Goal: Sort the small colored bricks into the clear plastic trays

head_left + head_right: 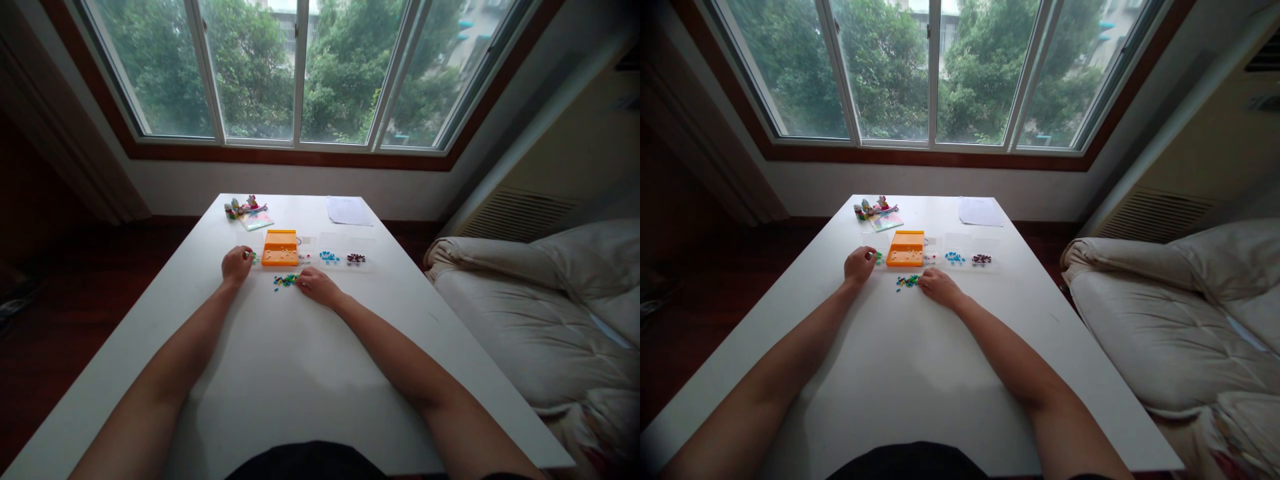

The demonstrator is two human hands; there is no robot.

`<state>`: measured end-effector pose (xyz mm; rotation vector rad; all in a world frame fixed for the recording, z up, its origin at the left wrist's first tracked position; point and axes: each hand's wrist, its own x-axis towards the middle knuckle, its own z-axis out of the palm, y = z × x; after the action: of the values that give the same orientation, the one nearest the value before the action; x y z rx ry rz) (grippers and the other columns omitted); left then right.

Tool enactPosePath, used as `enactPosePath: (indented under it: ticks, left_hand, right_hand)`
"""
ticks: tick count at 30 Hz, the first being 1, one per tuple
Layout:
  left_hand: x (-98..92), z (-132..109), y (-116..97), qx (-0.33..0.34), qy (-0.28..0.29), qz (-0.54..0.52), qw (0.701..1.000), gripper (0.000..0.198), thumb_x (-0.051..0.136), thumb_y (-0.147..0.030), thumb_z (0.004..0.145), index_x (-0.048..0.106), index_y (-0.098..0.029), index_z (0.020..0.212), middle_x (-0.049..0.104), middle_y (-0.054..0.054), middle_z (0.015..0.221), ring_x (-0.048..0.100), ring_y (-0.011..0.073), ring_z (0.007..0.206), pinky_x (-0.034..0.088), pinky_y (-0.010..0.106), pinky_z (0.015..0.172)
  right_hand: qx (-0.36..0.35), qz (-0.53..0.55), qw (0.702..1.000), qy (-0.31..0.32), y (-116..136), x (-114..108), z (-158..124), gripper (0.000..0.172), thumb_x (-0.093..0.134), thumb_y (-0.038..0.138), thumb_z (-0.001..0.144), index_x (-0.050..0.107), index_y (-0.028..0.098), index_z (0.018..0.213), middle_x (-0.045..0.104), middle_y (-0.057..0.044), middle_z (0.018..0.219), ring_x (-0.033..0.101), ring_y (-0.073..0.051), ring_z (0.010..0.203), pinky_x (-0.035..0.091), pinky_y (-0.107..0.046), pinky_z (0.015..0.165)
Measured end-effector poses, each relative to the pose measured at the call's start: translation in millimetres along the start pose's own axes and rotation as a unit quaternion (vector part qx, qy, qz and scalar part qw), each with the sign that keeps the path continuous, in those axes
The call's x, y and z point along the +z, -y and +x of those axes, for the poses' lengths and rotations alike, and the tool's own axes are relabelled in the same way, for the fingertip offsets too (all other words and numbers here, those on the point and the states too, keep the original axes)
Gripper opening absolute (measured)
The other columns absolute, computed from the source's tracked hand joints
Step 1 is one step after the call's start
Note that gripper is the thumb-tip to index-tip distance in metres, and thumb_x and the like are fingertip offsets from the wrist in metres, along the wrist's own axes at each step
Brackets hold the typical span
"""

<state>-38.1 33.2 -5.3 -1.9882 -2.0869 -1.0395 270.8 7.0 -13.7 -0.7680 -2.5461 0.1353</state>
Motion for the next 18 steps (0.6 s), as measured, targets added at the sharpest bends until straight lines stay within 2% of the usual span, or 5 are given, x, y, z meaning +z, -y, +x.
enactPosePath:
  ticks: [12,18]
  left_hand:
    - [2.8,-5.4,-8.5,0.065,0.016,-0.018,0.998,0.019,0.052,-0.03,0.091,0.069,-0.022,0.092,0.065,0.004,0.083,0.059,0.0186,0.077,0.043,0.03,0.072]
    - [2.1,-5.9,-9.5,0.066,0.03,-0.017,0.997,0.021,0.05,-0.031,0.092,0.069,-0.022,0.092,0.064,0.004,0.084,0.059,0.0186,0.077,0.042,0.03,0.071]
  right_hand:
    - [0.038,-0.037,0.999,-0.01,4.3,2.9,1.8,0.014,0.058,0.017,0.095,0.071,0.019,0.096,0.064,-0.007,0.092,0.056,-0.019,0.094,0.046,-0.03,0.086]
    - [0.05,-0.035,0.998,-0.002,4.9,2.0,2.9,0.013,0.059,0.018,0.095,0.071,0.019,0.092,0.064,-0.006,0.091,0.056,-0.018,0.094,0.045,-0.029,0.086]
